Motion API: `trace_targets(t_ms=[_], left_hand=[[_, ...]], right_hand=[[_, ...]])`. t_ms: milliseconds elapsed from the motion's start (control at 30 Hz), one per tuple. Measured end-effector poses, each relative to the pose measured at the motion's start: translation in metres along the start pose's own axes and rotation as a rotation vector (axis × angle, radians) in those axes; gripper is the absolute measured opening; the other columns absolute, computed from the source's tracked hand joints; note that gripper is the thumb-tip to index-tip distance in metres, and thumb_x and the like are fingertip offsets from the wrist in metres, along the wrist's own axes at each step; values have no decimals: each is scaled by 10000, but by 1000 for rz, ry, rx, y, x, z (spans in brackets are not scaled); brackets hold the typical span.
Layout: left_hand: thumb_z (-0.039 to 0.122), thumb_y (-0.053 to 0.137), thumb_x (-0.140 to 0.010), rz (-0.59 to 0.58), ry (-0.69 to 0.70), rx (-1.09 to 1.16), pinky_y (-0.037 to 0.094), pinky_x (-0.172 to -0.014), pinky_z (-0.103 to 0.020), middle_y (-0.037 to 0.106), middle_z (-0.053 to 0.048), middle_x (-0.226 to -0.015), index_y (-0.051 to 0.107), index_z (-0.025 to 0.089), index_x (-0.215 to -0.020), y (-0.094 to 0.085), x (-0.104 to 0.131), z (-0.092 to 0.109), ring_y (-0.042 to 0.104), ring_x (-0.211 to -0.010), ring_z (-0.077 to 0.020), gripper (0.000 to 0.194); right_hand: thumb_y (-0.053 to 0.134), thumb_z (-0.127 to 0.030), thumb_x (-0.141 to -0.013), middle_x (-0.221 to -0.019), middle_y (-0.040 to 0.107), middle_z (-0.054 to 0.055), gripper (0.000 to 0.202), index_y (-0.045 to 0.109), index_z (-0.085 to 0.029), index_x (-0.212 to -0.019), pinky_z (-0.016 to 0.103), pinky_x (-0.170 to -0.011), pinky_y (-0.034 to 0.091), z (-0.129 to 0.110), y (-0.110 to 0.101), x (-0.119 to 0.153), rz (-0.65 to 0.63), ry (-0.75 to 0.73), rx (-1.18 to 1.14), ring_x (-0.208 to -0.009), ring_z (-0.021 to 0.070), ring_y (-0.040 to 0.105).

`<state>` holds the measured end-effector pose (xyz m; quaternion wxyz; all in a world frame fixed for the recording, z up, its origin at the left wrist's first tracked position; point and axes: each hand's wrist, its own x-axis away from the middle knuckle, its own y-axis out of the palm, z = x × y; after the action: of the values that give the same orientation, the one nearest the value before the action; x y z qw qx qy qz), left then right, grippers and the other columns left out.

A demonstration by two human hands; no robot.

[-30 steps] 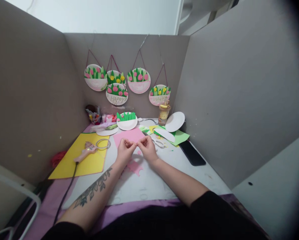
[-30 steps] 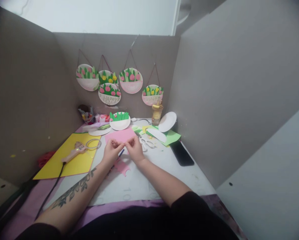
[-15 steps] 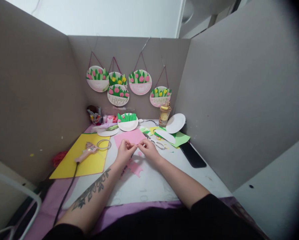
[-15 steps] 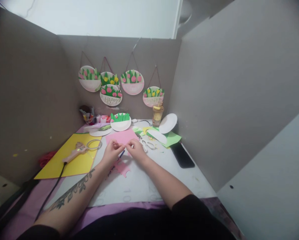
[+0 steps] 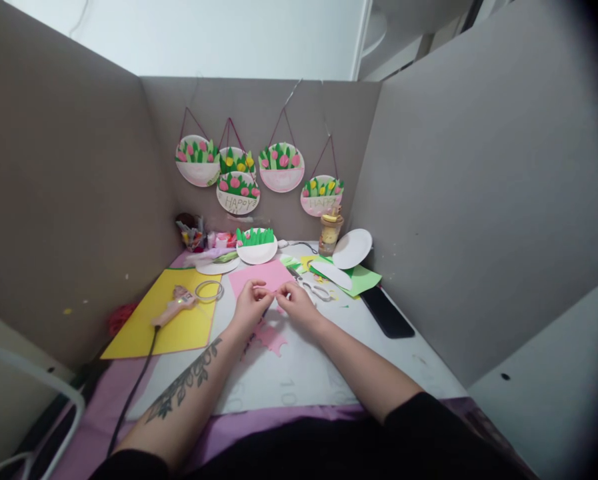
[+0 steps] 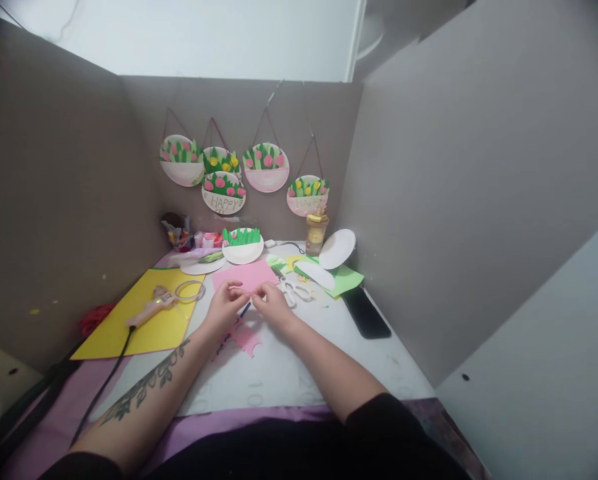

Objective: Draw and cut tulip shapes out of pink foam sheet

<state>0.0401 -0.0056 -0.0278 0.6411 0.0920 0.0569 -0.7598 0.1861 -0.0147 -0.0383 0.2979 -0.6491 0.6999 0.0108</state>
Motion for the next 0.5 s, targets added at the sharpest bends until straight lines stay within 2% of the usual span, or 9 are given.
trace_targets(t_ms=[233, 367, 500], left_hand=[[304, 716, -618, 58, -24, 45, 417, -557, -217, 596, 35, -646, 510, 169, -941, -2, 1, 10, 559, -576, -111, 406], [363, 722, -629, 11, -31, 3, 443, -579, -245, 625, -17, -678, 630, 140, -803, 2, 2, 8, 563, -604, -131, 297], [376, 711, -653, 8, -25, -39, 419, -538, -237, 620, -20, -622, 687, 143, -717, 5, 3, 4, 527, -549, -123, 243]], right_hand=[[564, -284, -725, -647, 560, -12, 132, 561, -163, -673, 248, -608, 397, 3, -4, -1, 12, 112, -132, -627, 130, 513], [569, -299, -721, -648, 575, -5, 142, 580, -160, -694, 249, -606, 408, 4, 0, 0, 47, 136, -169, -637, 138, 524], [567, -264, -697, -629, 569, -9, 106, 571, -166, -657, 248, -605, 413, 0, 6, 2, 42, 118, -140, -621, 136, 522]])
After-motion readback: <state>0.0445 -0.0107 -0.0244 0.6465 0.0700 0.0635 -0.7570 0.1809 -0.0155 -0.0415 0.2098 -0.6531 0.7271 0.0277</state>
